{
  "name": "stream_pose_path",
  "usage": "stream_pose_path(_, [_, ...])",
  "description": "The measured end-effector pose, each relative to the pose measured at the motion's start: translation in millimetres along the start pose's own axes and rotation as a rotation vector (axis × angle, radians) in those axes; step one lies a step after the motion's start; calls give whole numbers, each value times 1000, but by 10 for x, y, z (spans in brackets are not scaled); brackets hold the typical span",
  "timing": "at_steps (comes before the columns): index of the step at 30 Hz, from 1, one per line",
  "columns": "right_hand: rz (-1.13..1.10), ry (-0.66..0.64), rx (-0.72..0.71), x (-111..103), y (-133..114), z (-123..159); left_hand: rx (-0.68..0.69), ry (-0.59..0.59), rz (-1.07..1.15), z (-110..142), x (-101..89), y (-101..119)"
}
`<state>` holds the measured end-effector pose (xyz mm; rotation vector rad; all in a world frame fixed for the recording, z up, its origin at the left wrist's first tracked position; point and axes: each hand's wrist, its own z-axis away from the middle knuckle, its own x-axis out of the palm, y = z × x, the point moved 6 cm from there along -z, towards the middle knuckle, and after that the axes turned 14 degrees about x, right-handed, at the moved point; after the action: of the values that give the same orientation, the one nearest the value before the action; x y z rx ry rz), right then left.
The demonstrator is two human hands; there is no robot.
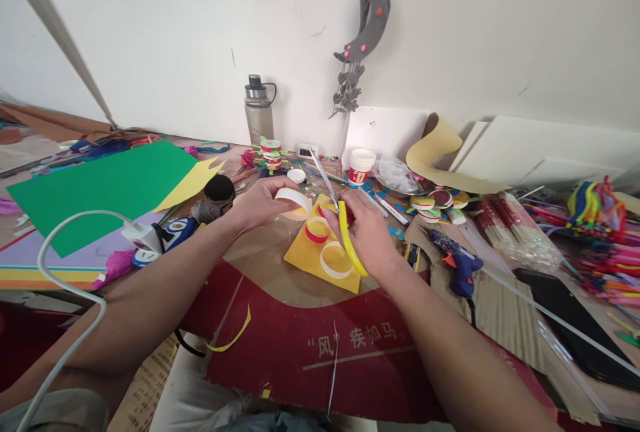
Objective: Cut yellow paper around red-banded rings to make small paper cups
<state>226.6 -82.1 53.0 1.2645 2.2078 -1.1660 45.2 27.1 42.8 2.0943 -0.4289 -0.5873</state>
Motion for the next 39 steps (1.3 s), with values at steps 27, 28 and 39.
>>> stream_pose_path(27, [2, -66, -76, 112, -47, 71, -52, 77, 583, 33, 67, -58])
stream_pose_path(28, [24, -60, -92, 126, -42, 76, -50, 88, 590, 32, 62, -57])
stream_pose_path(39, [161, 21, -175, 181, 0, 120, -4, 54, 571, 26, 92, -71])
